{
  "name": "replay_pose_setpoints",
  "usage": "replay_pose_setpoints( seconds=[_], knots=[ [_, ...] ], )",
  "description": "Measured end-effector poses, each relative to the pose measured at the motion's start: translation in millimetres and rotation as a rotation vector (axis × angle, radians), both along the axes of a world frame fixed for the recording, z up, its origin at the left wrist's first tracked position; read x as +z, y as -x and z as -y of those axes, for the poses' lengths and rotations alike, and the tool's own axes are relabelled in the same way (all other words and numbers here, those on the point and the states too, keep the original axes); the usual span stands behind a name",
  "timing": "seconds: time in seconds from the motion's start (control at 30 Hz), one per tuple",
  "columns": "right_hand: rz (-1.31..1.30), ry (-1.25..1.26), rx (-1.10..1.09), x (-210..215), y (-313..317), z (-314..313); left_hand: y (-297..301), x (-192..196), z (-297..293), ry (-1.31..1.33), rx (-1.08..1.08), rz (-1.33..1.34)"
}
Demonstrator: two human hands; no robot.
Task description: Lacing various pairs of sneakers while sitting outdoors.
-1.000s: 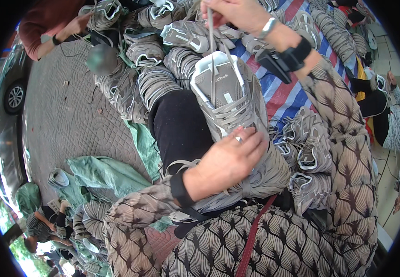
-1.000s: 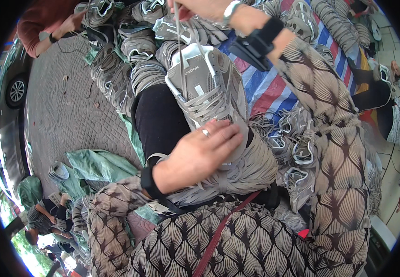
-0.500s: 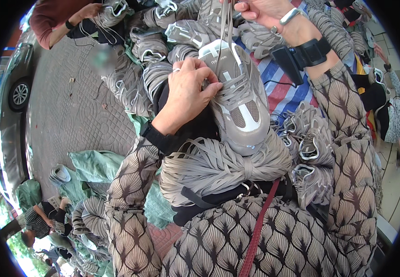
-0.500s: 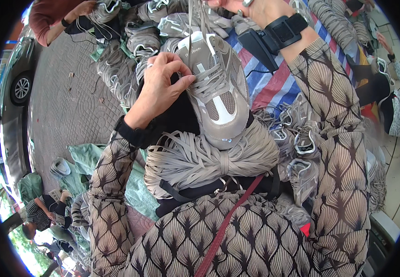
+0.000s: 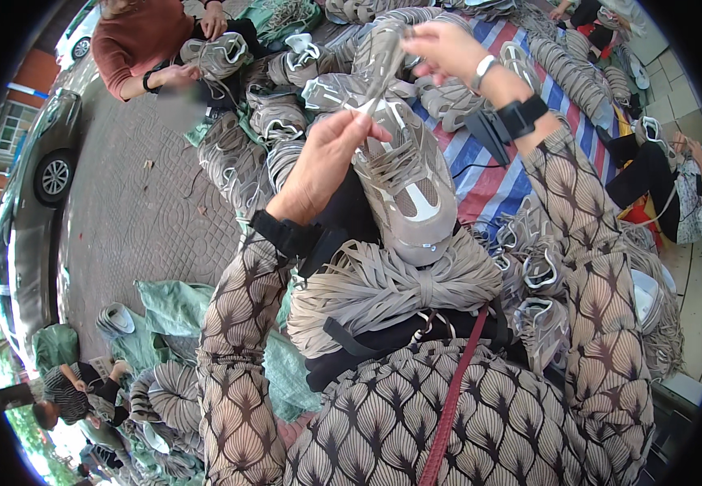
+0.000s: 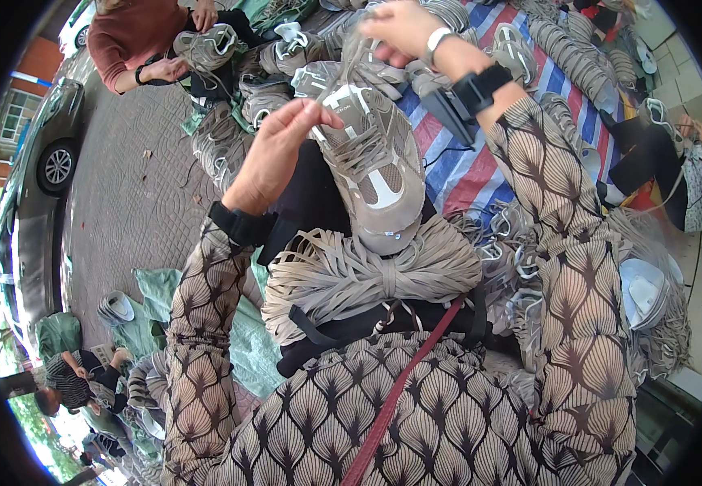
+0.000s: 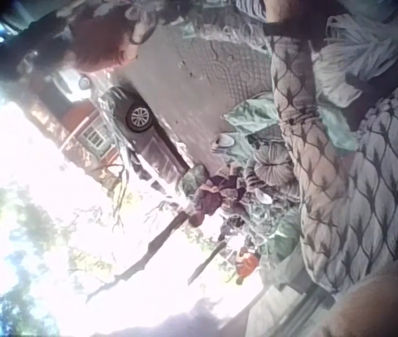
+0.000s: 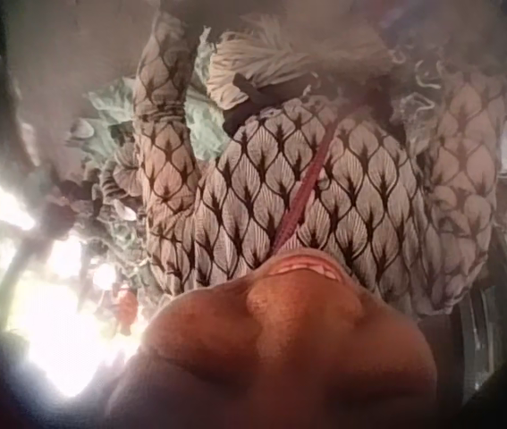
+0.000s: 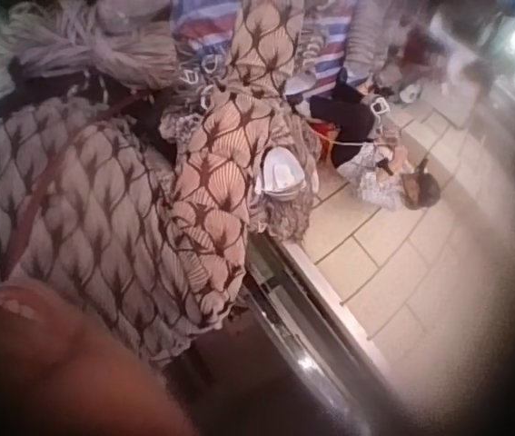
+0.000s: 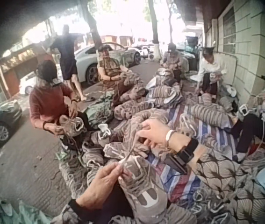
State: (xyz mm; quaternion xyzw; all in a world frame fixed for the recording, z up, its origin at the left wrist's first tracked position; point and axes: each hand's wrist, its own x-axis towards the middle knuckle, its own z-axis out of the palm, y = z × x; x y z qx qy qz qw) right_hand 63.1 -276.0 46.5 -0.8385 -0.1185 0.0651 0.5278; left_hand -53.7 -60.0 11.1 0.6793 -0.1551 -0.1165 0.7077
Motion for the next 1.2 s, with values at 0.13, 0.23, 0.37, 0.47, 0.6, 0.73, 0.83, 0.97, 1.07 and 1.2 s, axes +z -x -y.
replay_pose_setpoints(
  seconds=[0.13, 0.23, 0.37, 0.47, 0.6, 0.73, 0.83, 0.97, 1.07, 1.2],
  knots=[
    [0.308, 0.242, 0.026, -29, 42, 7, -3, 36, -13, 0.141, 0.059, -0.019],
    [0.014, 0.065, 0.115, -47, 92, 9, -7, 41, -10, 0.222, 0.206, -0.116],
    [-0.117, -0.131, -0.038, -88, 122, 1, -9, -1, -14, -0.32, 0.154, -0.093],
    [-0.197, -0.326, -0.102, -102, 127, -4, 5, -30, -7, -0.675, 0.173, 0.134],
    [-0.181, -0.216, -0.109, -103, 123, -1, 14, -28, 2, -0.752, 0.214, 0.156],
    [-0.214, -0.323, -0.057, -107, 123, -1, 12, -35, 0, -0.689, 0.301, 0.205],
    [-0.258, -0.423, -0.069, -111, 125, 3, 8, -34, -1, -0.712, 0.239, 0.139],
    [-0.342, -0.467, -0.07, -108, 125, 6, 2, -34, 2, -0.75, 0.159, 0.083],
    [-0.357, -0.485, -0.074, -108, 125, 4, -6, -41, -8, -0.565, 0.09, 0.044],
    [-0.394, -0.53, -0.096, -109, 127, 5, -1, -39, -27, -0.622, 0.004, 0.065]
  ],
)
